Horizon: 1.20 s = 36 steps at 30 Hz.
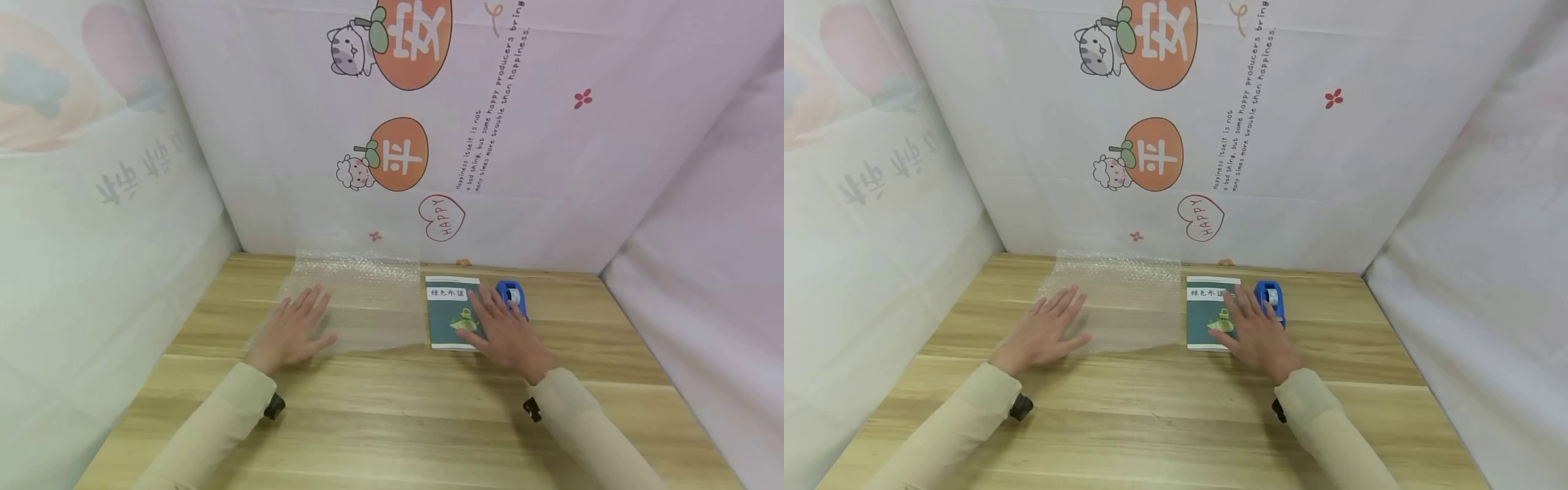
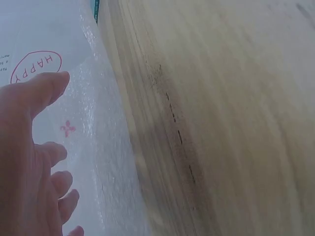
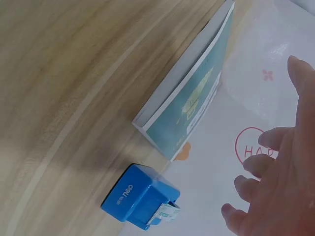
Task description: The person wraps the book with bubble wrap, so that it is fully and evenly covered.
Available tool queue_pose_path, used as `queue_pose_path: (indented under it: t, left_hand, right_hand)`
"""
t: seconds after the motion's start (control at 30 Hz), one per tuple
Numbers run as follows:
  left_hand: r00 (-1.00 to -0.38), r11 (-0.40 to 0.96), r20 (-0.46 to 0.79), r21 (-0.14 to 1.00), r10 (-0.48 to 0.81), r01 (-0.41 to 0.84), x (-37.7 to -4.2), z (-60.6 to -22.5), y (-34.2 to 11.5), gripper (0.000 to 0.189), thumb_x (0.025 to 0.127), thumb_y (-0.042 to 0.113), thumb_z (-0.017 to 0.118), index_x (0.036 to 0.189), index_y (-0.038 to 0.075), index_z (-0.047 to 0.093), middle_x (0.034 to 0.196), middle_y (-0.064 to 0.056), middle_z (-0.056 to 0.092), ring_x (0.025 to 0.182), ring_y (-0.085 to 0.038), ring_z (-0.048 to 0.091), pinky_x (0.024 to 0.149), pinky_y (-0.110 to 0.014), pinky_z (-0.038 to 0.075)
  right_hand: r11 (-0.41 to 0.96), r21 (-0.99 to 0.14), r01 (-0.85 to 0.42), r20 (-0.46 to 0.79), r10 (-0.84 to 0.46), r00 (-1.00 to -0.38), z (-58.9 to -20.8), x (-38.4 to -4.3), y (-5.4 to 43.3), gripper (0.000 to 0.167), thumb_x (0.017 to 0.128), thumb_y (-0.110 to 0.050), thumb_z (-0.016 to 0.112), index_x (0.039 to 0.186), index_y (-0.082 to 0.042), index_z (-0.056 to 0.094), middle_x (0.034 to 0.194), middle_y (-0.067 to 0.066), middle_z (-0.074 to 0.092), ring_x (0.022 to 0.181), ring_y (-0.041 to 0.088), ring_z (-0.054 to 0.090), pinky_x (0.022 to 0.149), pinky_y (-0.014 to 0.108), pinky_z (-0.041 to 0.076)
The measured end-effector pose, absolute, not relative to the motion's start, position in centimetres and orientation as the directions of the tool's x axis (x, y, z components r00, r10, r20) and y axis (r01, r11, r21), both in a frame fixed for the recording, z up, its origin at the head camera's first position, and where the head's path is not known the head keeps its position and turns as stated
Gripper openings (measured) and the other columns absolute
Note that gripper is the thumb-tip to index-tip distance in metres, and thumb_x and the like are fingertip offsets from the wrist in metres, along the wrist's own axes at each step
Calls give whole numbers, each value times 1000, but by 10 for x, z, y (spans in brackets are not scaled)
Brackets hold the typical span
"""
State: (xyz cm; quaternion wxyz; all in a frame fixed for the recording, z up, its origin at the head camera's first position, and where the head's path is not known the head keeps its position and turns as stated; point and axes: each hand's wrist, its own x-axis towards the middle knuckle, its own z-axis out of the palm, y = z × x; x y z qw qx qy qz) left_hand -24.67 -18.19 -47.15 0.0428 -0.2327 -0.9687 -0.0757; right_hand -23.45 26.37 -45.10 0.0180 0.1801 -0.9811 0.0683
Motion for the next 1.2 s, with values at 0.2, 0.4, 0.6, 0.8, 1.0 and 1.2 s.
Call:
queue_pose_path:
  t: [0.2, 0.4, 0.6, 0.8, 1.0, 1.2]
  left_hand:
    - [-887, 878, 107, 131, 450, 461, -248, -471, -187, 89, 104, 57, 56, 167, 2, 24, 176, -19, 19, 162, -42, 25, 131, -65, 24]
    - [-879, 867, 99, 144, 467, 477, -248, -468, -191, 91, 104, 54, 57, 164, -6, 24, 174, -24, 21, 161, -44, 25, 131, -63, 26]
    - [-869, 858, 103, 142, 484, 494, -249, -465, -197, 88, 105, 48, 58, 162, -12, 25, 172, -30, 24, 159, -48, 28, 129, -63, 29]
    - [-872, 858, 88, 153, 481, 489, -248, -462, -204, 89, 105, 46, 60, 161, -14, 25, 171, -32, 23, 159, -50, 27, 129, -63, 29]
    - [-866, 856, 80, 133, 494, 500, -253, -465, -214, 88, 104, 47, 60, 160, -14, 28, 170, -32, 25, 158, -50, 28, 129, -62, 29]
    - [-862, 852, 64, 127, 504, 508, -259, -471, -224, 88, 104, 47, 59, 159, -15, 30, 169, -33, 27, 157, -50, 30, 130, -60, 29]
  right_hand:
    - [909, -141, -392, 39, -391, -920, -447, -236, 258, 91, 107, -64, 46, 170, -6, 17, 178, 20, 10, 164, 44, 15, 129, 70, 19]
    - [877, -187, -444, 43, -444, -895, -443, -238, 246, 89, 107, -56, 51, 167, 1, 20, 176, 23, 16, 163, 46, 18, 128, 69, 24]
    - [855, -202, -478, 60, -476, -877, -439, -239, 228, 87, 107, -53, 55, 166, 2, 24, 174, 24, 23, 162, 44, 23, 129, 65, 27]
    - [841, -206, -500, 7, -509, -860, -440, -244, 210, 88, 108, -55, 51, 167, 1, 19, 176, 21, 16, 164, 41, 19, 131, 61, 26]
    - [836, -189, -516, -26, -529, -848, -446, -248, 193, 89, 108, -58, 48, 167, 1, 19, 176, 21, 17, 164, 40, 21, 132, 57, 27]
    - [819, -200, -538, -20, -552, -833, -453, -251, 179, 86, 108, -55, 51, 166, 3, 23, 175, 22, 22, 163, 39, 24, 132, 56, 27]
